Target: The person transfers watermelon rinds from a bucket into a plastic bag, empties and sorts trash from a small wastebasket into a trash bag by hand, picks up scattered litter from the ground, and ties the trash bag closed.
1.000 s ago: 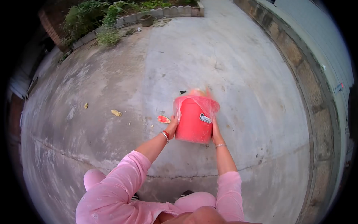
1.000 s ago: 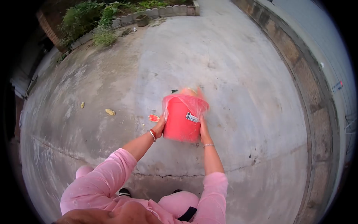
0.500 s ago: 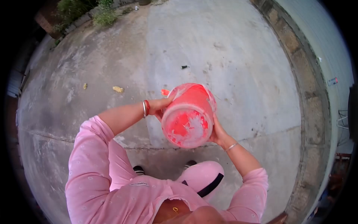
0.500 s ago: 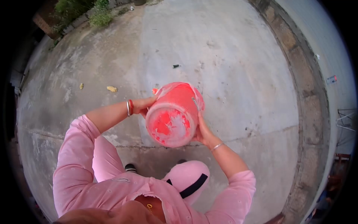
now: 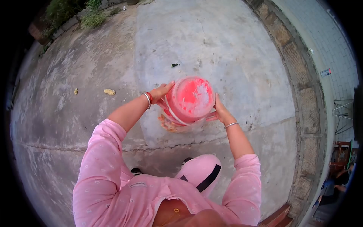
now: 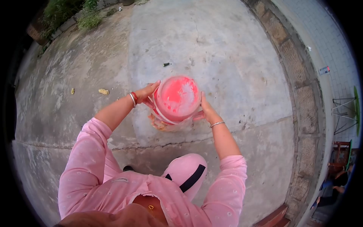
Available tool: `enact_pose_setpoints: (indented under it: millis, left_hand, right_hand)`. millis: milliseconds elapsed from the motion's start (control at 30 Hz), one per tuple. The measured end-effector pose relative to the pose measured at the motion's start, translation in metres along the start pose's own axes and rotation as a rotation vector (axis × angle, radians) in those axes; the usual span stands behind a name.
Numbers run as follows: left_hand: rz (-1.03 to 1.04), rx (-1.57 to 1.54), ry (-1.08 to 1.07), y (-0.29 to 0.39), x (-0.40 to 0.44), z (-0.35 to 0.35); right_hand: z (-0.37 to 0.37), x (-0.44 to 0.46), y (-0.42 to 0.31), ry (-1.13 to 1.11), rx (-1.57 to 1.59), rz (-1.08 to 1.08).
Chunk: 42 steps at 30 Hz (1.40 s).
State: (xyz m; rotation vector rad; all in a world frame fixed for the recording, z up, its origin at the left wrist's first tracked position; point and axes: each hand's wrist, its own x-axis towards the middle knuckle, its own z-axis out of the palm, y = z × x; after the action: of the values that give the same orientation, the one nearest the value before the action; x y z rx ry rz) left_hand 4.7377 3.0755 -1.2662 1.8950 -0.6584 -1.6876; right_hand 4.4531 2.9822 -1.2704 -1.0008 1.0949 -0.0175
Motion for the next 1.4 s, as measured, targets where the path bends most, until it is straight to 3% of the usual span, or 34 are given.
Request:
enact_pose_setpoints:
  millis: [67,167,267,367,467,567,667,767,867,1000,1100,1200,1300,1400]
  left_hand:
    - [0.067,0.08,-0.189,0.007,-0.012,-0.008]
    - [0.137,0.144,-0.028,-0.014,0.022,-0.004]
    - [0.213,0.215,0.266,-0.039,0.064,-0.001]
    - [0.341,0.506,0.498,-0.053,0.069,-0.002]
    - [0.426,-0.045,0.371,-0.059,0.075,-0.01]
    - [0.423,-0.335,0.26,-0.046,0.074,-0.019]
    - [0.386,-0.197,0.297,-0.052,0.083,-0.023]
    - [0.649,0.148,0.455,-0.058,0.087,-0.011]
    - [0.759,0.212,0.476,-0.048,0.067,0.002]
    - [0.585,-0.199,0.073,-0.045,0.068,-0.001]
    - [0.517,-0.205,0.055,-0.032,0.038,0.005]
    - [0.559,-0.054,0.024,-0.015,0.019,0.004]
    - [0.774,0.32,0.094,-0.002,0.026,0.007]
    - [0.669,0.557,0.107,0.007,0.017,0.014]
  right_hand:
    - [-0.009,0.004,-0.003,0.001,0.019,-0.038]
    - [-0.013,0.013,-0.001,0.01,0.001,-0.011]
    - [-0.018,0.019,0.008,0.022,0.0,-0.051]
    - [-0.021,0.023,0.023,0.078,0.077,-0.092]
    - [-0.016,0.017,0.022,0.12,-0.021,-0.118]
    - [-0.02,0.03,0.025,0.315,-0.185,-0.38]
    - [-0.025,0.057,0.044,0.277,0.068,-0.378]
    - [-0.025,0.06,0.047,0.286,0.126,-0.325]
    - [-0.027,0.056,0.04,0.269,0.121,-0.266]
    - [-0.014,0.041,0.039,0.311,0.116,-0.232]
    - [0.003,0.033,0.04,0.312,0.247,-0.155]
    - [0.014,0.019,0.028,0.251,0.363,-0.096]
    - [0.026,0.007,0.018,0.251,0.428,-0.088]
    - [0.034,0.006,0.018,0.297,0.431,-0.015]
